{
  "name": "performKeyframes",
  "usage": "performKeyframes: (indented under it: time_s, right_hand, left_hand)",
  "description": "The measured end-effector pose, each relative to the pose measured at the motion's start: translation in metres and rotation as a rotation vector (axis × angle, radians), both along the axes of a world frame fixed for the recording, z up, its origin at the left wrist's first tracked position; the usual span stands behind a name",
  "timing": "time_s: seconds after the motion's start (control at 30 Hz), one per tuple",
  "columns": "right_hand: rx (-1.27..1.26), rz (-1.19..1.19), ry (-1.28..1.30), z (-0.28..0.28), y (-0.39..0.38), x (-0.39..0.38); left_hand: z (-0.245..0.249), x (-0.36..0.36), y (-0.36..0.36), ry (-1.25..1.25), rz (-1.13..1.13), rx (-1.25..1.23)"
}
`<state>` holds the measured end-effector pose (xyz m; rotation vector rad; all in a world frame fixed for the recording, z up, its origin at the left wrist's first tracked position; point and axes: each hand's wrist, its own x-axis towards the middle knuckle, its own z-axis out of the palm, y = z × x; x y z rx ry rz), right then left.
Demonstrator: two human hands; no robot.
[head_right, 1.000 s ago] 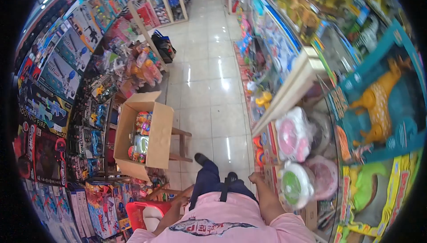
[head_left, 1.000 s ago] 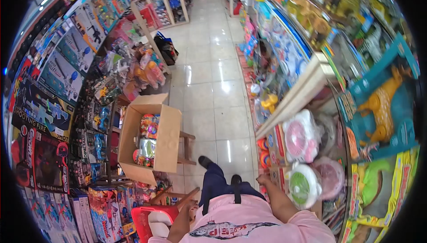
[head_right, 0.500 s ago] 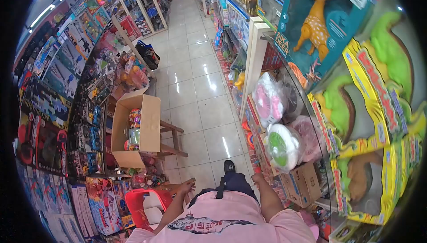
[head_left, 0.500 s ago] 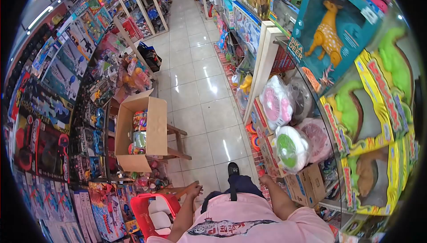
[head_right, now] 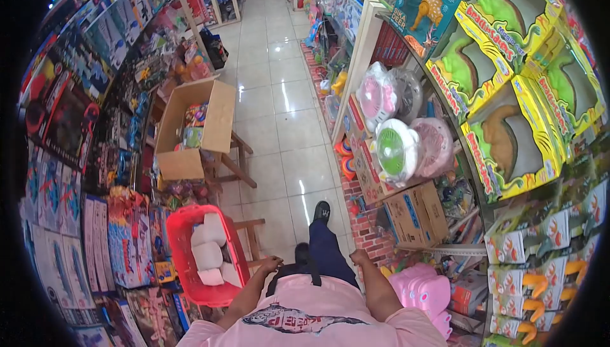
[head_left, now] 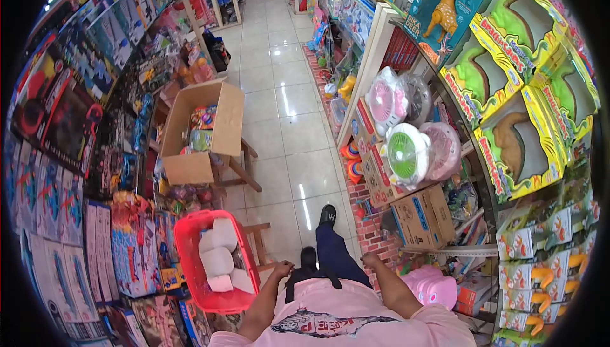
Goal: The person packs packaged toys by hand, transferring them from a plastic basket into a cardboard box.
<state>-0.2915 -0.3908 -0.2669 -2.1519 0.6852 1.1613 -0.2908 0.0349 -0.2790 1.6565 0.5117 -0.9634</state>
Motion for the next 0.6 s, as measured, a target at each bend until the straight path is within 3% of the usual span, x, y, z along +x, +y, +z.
performKeyframes:
  time_s: [0.07, 0.13, 0.17, 0.23, 0.3, 0.5, 0.6]
  right_hand:
    - [-0.062, 0.05, 0.108, 0.004, -0.007, -0.036]
    - [-0.022, 0.096, 0.141, -0.041, -0.027, -0.075]
    - [-0.076, -0.012, 0.132, -0.009, -0.02, -0.078]
    - [-0.094, 0.049, 0.122, 0.01, -0.022, -0.09]
    - [-0.104, 0.109, 0.109, 0.011, -0.024, -0.097]
    - [-0.01, -0.081, 0.019, -0.009, -0.026, -0.116]
    - [0.038, -0.05, -0.05, -0.014, -0.014, -0.128]
  left_hand:
    - [-0.01, -0.034, 0.008, 0.311, 0.05, -0.1]
    - [0.012, -0.059, 0.013, 0.299, 0.092, -0.053]
    - [0.013, -0.071, 0.019, 0.298, 0.143, 0.009]
    - [0.009, -0.092, 0.035, 0.308, 0.158, 0.089]
    - [0.011, -0.11, 0.047, 0.304, 0.14, 0.116]
    - [0.029, -0.17, 0.062, 0.314, 0.213, 0.214]
    - [0.045, -0.212, 0.057, 0.319, 0.209, 0.194]
